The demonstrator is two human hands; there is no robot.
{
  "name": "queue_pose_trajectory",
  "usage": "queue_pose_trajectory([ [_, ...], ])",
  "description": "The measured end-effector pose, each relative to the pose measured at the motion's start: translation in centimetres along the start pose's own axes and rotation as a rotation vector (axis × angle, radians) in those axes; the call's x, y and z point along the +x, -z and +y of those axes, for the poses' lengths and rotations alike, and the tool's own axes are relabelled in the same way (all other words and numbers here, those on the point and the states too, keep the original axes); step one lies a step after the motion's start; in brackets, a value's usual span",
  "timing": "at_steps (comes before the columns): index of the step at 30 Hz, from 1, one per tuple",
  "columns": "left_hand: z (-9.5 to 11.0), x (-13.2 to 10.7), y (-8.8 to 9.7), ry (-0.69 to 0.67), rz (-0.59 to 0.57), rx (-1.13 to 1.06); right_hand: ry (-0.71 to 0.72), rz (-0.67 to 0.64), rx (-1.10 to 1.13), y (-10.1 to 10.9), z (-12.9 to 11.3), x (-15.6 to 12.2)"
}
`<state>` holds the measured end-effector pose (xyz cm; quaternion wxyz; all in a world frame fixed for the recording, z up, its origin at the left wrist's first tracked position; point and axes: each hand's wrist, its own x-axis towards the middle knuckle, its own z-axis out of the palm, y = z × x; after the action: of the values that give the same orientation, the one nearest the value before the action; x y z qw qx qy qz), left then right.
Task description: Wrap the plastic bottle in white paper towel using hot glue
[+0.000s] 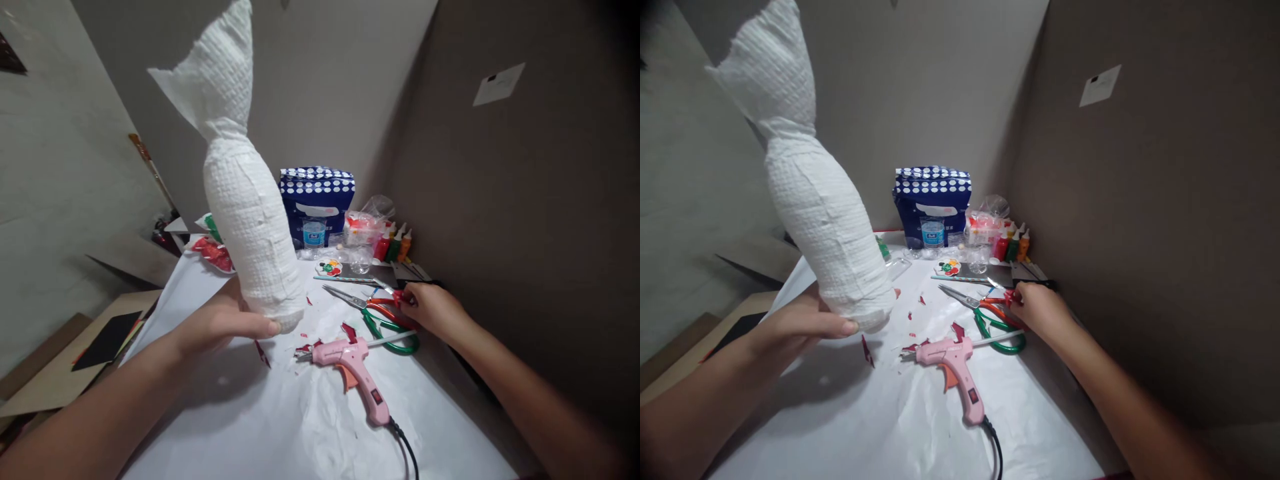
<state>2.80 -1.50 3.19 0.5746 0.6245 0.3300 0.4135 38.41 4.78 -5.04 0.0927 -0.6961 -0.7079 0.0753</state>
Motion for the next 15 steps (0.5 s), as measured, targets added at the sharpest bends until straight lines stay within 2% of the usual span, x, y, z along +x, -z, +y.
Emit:
queue_pose_trajectory([
  [4,-0.1,0.1,-0.2,0.003,0.029,-0.047,0.139,0.108,0.228,1.3,-2.0,-2.1],
  [10,-0.6,0.3,-0.2,0.04,0.043,-0.196,0.496,-0.029,0.613,2.4,-8.4,-7.9],
  [12,-0.6,0.3,-0.4,0.029,0.063,-0.248,0.563,-0.053,0.601,2.5,-10.2,-9.0],
  [15,-0.3,0.3,-0.7,0.023,0.073,-0.276,0.575,-0.07,0.492,2.5,-11.7,-9.2],
])
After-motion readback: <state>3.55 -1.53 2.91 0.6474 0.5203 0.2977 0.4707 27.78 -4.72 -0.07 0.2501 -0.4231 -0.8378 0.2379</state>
